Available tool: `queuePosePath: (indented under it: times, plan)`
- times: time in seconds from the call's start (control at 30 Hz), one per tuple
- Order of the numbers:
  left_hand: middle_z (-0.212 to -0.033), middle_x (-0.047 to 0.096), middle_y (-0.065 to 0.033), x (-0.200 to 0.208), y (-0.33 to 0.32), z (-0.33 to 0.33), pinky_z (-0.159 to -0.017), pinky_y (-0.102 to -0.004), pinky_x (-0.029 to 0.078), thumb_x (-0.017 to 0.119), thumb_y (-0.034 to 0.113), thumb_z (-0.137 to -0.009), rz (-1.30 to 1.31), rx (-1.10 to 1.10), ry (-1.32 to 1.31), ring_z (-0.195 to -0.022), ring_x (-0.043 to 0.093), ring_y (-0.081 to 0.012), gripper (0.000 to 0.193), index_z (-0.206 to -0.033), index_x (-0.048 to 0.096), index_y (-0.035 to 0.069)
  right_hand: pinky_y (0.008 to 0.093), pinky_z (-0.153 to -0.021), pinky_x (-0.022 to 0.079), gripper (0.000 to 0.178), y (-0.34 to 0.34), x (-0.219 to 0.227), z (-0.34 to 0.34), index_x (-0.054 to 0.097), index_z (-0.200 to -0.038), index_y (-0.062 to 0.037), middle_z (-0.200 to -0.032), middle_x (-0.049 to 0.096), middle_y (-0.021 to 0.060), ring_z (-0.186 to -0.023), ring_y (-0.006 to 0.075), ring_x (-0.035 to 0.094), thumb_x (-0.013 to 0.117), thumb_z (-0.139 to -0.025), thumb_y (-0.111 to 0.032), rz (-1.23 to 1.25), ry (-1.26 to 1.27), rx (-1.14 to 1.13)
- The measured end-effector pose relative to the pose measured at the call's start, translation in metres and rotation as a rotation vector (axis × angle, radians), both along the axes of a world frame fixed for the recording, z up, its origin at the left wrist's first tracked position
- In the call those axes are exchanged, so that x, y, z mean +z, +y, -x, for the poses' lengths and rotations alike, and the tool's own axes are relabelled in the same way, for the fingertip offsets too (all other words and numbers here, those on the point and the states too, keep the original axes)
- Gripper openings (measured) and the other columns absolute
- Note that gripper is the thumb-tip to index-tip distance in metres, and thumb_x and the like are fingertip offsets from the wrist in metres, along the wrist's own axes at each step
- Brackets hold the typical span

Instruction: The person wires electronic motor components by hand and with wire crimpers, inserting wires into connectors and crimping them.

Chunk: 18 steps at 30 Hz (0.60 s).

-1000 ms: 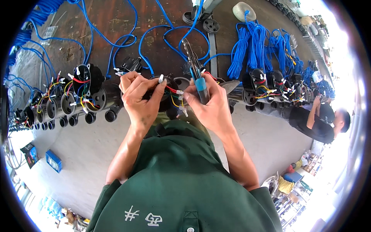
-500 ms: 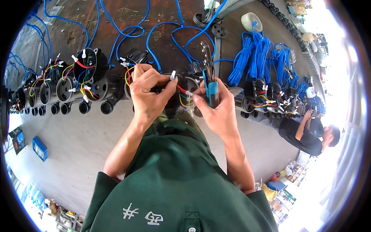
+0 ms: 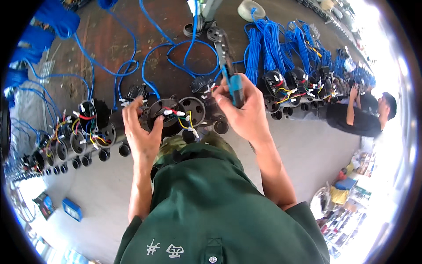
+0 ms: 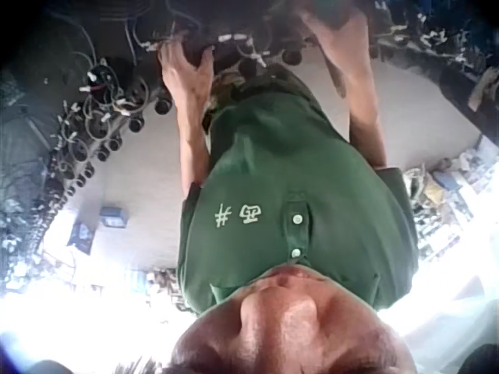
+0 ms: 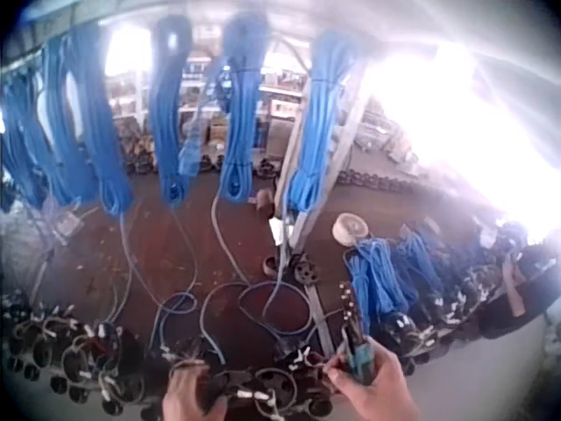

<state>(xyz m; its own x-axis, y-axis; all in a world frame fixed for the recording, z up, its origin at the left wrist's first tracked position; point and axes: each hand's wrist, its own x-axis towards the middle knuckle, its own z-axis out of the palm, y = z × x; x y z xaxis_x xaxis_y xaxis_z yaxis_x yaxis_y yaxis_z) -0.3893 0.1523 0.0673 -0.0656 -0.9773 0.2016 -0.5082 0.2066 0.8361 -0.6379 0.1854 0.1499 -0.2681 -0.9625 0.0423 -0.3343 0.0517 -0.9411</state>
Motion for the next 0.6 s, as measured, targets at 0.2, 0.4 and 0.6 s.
queuePosePath:
  times: [0.2, 0.4, 0.6]
  plan:
    - [-0.093, 0.076, -0.0208, 0.029, -0.039, 0.009, -0.082, -0.0439, 0.058, 0.068, 0.003, -0.086, -0.259, -0.155, -0.175, -0.089, 0.075, -0.0386, 0.026, -0.111, 0.071, 0.001, 0.0318, -0.076, 0.053, 0.018, 0.048, -0.021, 0.049, 0.059, -0.102, -0.0022, -0.087, 0.073, 0.0058, -0.079, 0.014, 0.066, 0.073, -0.089, -0.001, -0.1, 0.105, -0.216]
    - [-0.097, 0.077, -0.021, 0.014, -0.12, 0.037, -0.086, -0.0471, 0.057, 0.07, 0.015, -0.083, -0.229, -0.236, -0.386, -0.095, 0.074, -0.0412, 0.034, -0.114, 0.074, 0.003, 0.0449, -0.076, 0.056, 0.048, 0.121, -0.075, 0.07, 0.062, -0.114, -0.0015, -0.089, 0.074, 0.0177, -0.082, 0.0414, 0.071, 0.088, -0.08, -0.024, -0.205, 0.553, -0.319]
    - [-0.106, 0.078, -0.0208, -0.052, -0.178, 0.047, -0.093, -0.0449, 0.057, 0.075, 0.019, -0.08, -0.334, -0.385, -0.528, -0.103, 0.075, -0.0383, 0.039, -0.116, 0.077, 0.004, 0.0497, -0.071, 0.055, 0.058, 0.156, -0.109, 0.073, 0.06, -0.119, -0.0042, -0.087, 0.072, 0.0199, -0.081, 0.0419, 0.071, 0.089, -0.074, -0.026, -0.342, 0.571, -0.261]
